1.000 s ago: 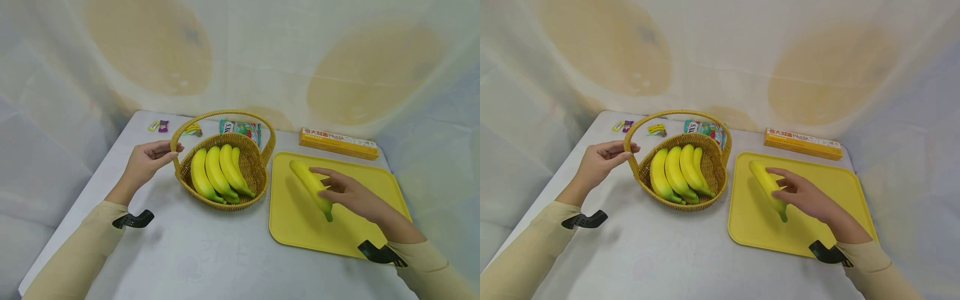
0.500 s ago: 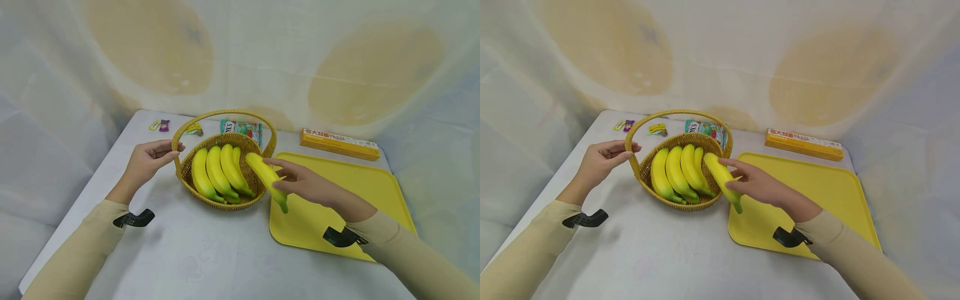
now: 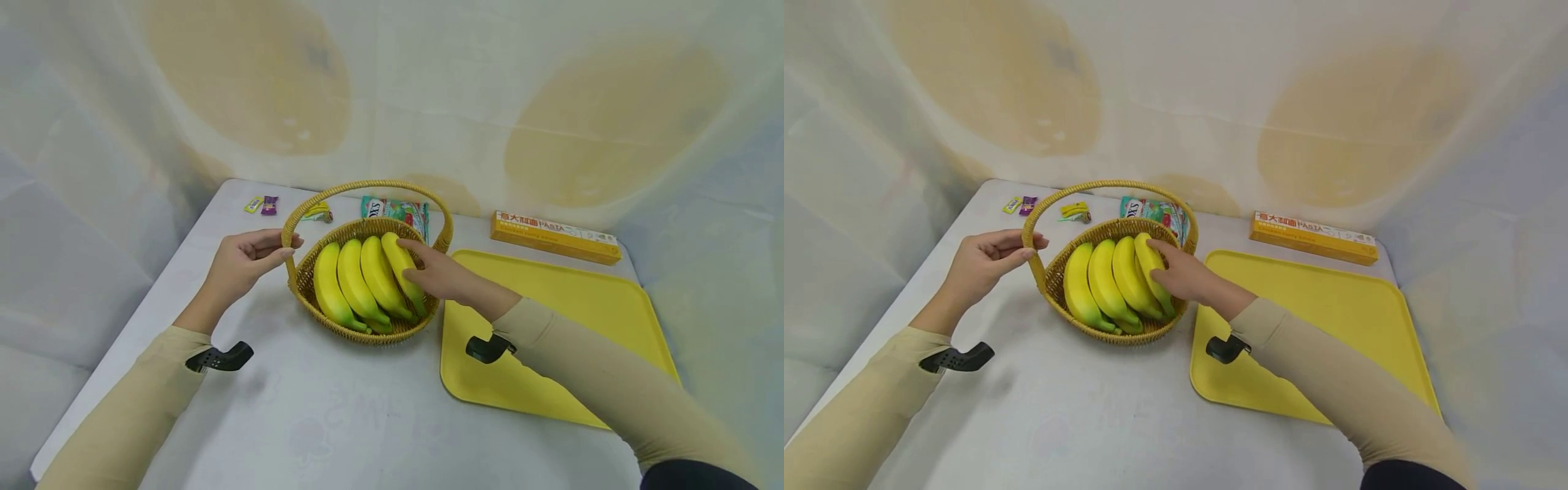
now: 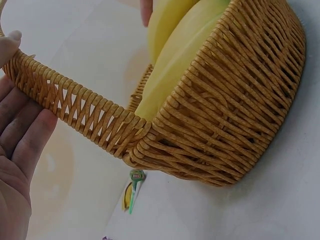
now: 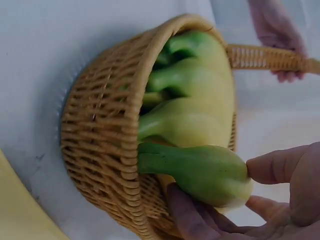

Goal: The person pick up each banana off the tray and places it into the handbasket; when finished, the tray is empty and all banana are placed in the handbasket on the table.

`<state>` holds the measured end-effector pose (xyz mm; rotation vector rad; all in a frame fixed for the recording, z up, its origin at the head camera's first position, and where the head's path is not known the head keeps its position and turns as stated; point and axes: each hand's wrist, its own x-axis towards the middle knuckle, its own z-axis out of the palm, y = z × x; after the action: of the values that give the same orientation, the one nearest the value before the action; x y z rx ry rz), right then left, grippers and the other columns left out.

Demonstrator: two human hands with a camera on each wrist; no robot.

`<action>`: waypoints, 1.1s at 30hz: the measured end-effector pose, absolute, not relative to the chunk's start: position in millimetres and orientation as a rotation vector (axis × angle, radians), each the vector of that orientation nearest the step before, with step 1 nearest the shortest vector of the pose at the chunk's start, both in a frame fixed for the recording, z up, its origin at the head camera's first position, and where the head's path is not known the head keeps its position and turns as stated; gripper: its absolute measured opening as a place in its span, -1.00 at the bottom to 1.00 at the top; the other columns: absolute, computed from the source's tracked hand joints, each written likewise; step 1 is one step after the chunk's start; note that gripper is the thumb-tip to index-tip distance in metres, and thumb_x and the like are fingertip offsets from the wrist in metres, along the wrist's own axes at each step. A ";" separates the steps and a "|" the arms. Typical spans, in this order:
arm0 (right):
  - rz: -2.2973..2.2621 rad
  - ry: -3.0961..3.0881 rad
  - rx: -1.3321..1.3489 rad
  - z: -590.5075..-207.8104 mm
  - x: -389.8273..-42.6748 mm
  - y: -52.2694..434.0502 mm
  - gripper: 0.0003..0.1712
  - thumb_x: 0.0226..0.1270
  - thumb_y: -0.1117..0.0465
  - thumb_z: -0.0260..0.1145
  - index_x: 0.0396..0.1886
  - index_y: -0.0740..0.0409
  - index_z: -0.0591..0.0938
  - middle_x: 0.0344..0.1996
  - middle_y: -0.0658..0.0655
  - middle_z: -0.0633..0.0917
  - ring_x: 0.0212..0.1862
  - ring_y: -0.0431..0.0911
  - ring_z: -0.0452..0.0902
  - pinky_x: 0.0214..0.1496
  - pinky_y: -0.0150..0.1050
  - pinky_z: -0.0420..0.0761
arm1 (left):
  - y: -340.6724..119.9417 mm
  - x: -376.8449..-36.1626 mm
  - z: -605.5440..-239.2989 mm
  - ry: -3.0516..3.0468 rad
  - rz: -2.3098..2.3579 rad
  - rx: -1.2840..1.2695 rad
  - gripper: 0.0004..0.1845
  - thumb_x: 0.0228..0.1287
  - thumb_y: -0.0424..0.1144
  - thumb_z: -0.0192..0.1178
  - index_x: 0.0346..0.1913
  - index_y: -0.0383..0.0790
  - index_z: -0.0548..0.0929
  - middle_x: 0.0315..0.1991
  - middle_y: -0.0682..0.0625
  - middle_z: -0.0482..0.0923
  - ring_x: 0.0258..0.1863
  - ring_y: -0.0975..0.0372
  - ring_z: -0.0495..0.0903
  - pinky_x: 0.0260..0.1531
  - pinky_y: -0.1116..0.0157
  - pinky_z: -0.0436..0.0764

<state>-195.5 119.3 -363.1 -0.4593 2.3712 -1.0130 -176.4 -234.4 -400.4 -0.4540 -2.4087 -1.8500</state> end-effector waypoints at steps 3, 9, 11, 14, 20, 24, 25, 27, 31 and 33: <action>-1.001 2.385 -0.448 -370.1 -202.1 114.3 -0.26 0.61 0.21 0.10 0.66 0.00 0.07 0.39 0.28 0.43 -0.34 -0.07 0.44 -0.33 -0.25 0.49 | -235.3 -177.1 -401.3 -2.406 -1.856 -0.454 -0.65 0.37 -0.26 0.36 0.14 -0.35 0.70 -0.01 -0.03 0.76 0.02 0.27 0.73 0.07 0.41 0.64; -0.933 2.434 -0.457 -380.3 -209.6 109.7 -0.22 0.52 0.22 0.23 0.63 -0.01 0.15 0.25 0.27 0.56 0.05 0.01 0.55 -0.18 -0.21 0.58 | -235.1 -177.2 -402.2 -2.389 -1.867 -0.467 -0.65 0.37 -0.28 0.36 0.14 -0.38 0.69 -0.01 -0.04 0.76 0.02 0.26 0.73 0.07 0.40 0.65; -0.897 2.457 -0.465 -382.7 -210.9 109.0 -0.20 0.49 0.22 0.27 0.62 0.01 0.16 0.22 0.27 0.58 0.06 0.04 0.57 -0.17 -0.21 0.59 | -235.2 -177.1 -402.6 -2.386 -1.865 -0.469 -0.65 0.37 -0.28 0.35 0.14 -0.38 0.69 -0.01 -0.04 0.76 0.01 0.29 0.73 0.07 0.40 0.65; -0.840 2.493 -0.471 -385.7 -211.8 108.5 -0.18 0.46 0.22 0.30 0.62 0.02 0.17 0.23 0.27 0.59 -0.04 0.03 0.59 -0.24 -0.23 0.58 | -235.3 -177.2 -403.6 -2.383 -1.870 -0.471 -0.65 0.37 -0.28 0.36 0.14 -0.38 0.69 -0.01 -0.04 0.76 0.01 0.30 0.73 0.07 0.40 0.65; -0.791 2.529 -0.478 -389.4 -211.0 108.0 -0.15 0.46 0.20 0.31 0.63 0.01 0.14 0.29 0.30 0.56 0.00 0.04 0.61 -0.21 -0.23 0.60 | -235.4 -177.1 -404.1 -2.385 -1.866 -0.472 -0.65 0.37 -0.27 0.36 0.14 -0.37 0.69 -0.01 -0.03 0.76 0.05 0.19 0.73 0.07 0.40 0.65; -0.798 2.536 -0.488 -387.1 -207.2 109.7 -0.14 0.47 0.20 0.30 0.64 0.02 0.12 0.32 0.33 0.54 0.28 0.11 0.53 0.00 -0.14 0.65 | -234.9 -176.9 -403.3 -2.381 -1.876 -0.469 -0.64 0.37 -0.28 0.36 0.14 -0.38 0.69 -0.01 -0.01 0.76 0.04 0.20 0.73 0.07 0.40 0.65; -0.803 2.539 -0.494 -386.2 -205.8 110.5 -0.14 0.47 0.20 0.30 0.64 0.03 0.12 0.33 0.34 0.53 0.27 0.11 0.54 0.00 -0.14 0.64 | -234.7 -176.9 -403.3 -2.382 -1.878 -0.467 -0.64 0.37 -0.28 0.36 0.14 -0.38 0.69 -0.01 -0.01 0.76 0.04 0.23 0.73 0.08 0.40 0.65; -0.808 2.550 -0.512 -384.5 -202.9 112.7 -0.15 0.47 0.20 0.30 0.64 0.04 0.13 0.33 0.34 0.52 0.16 0.05 0.60 -0.08 -0.17 0.64 | -234.4 -176.8 -403.5 -2.386 -1.875 -0.464 -0.64 0.37 -0.28 0.36 0.15 -0.38 0.69 -0.01 -0.02 0.76 0.03 0.27 0.73 0.08 0.40 0.65; -0.819 2.560 -0.541 -381.9 -195.5 120.0 -0.18 0.49 0.20 0.28 0.63 0.05 0.14 0.35 0.34 0.50 -0.34 -0.05 0.56 -0.36 -0.25 0.53 | -234.3 -176.6 -404.1 -2.394 -1.861 -0.456 -0.64 0.37 -0.26 0.36 0.15 -0.37 0.69 0.00 -0.03 0.76 0.02 0.30 0.72 0.08 0.41 0.64; -0.828 2.566 -0.552 -381.7 -190.3 125.5 -0.19 0.50 0.19 0.28 0.63 0.03 0.16 0.35 0.35 0.50 -0.40 -0.03 0.52 -0.39 -0.26 0.51 | -234.2 -176.3 -404.3 -2.394 -1.865 -0.452 -0.63 0.37 -0.26 0.36 0.15 -0.37 0.69 0.00 -0.03 0.76 0.02 0.30 0.72 0.08 0.41 0.64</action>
<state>-190.3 125.5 -381.7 -0.5523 2.5662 -0.8280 -176.3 -234.2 -404.3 -0.4522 -2.3941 -1.8651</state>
